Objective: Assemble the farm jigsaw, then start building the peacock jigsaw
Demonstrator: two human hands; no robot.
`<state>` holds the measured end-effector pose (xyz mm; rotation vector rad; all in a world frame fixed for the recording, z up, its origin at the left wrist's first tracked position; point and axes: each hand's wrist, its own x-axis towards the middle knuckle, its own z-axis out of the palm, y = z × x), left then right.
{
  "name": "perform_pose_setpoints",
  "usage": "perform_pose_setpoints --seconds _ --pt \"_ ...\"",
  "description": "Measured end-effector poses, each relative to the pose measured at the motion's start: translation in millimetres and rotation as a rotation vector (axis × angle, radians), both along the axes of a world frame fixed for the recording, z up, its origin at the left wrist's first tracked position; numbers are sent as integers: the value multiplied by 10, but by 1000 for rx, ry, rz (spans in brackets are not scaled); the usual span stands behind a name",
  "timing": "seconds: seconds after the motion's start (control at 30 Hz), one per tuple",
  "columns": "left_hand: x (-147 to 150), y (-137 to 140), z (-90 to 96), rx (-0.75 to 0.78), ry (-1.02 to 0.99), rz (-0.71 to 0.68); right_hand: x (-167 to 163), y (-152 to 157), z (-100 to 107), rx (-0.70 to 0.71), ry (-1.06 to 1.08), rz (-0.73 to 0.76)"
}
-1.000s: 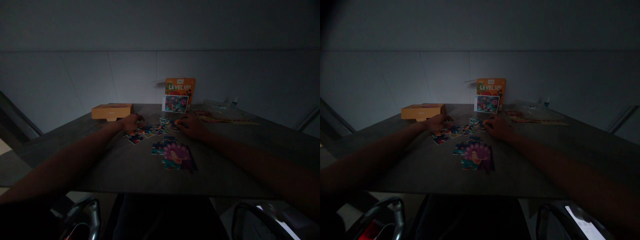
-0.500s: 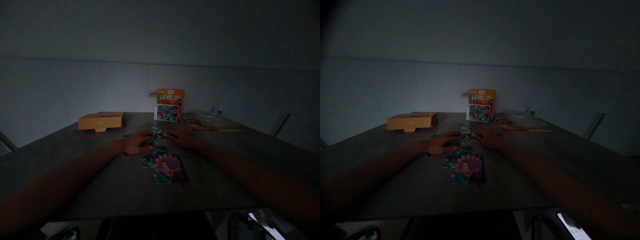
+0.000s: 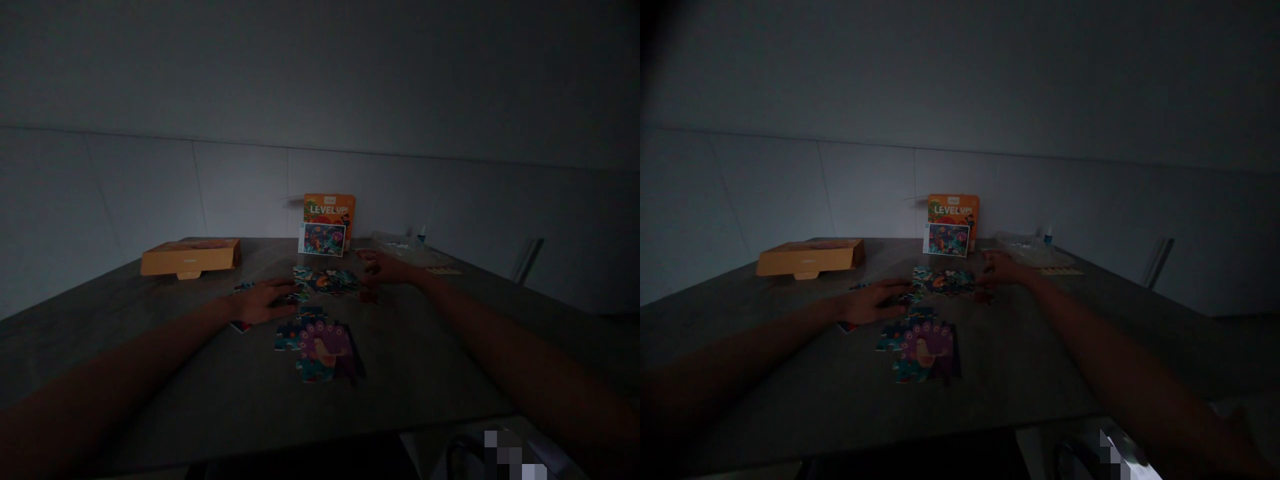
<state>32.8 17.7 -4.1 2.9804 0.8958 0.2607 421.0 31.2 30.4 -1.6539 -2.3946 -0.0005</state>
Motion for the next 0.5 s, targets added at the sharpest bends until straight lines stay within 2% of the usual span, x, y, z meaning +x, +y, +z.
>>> perform_pose_setpoints --seconds 0.1,0.27,0.5 --pt "-5 2 -2 2 3 -1 -82 24 -101 -66 -69 -35" --pt "-9 -1 -5 18 -5 -11 -263 58 -243 -30 -84 -48" --pt "-2 3 10 -1 -1 4 -322 8 -231 -14 -79 -67"
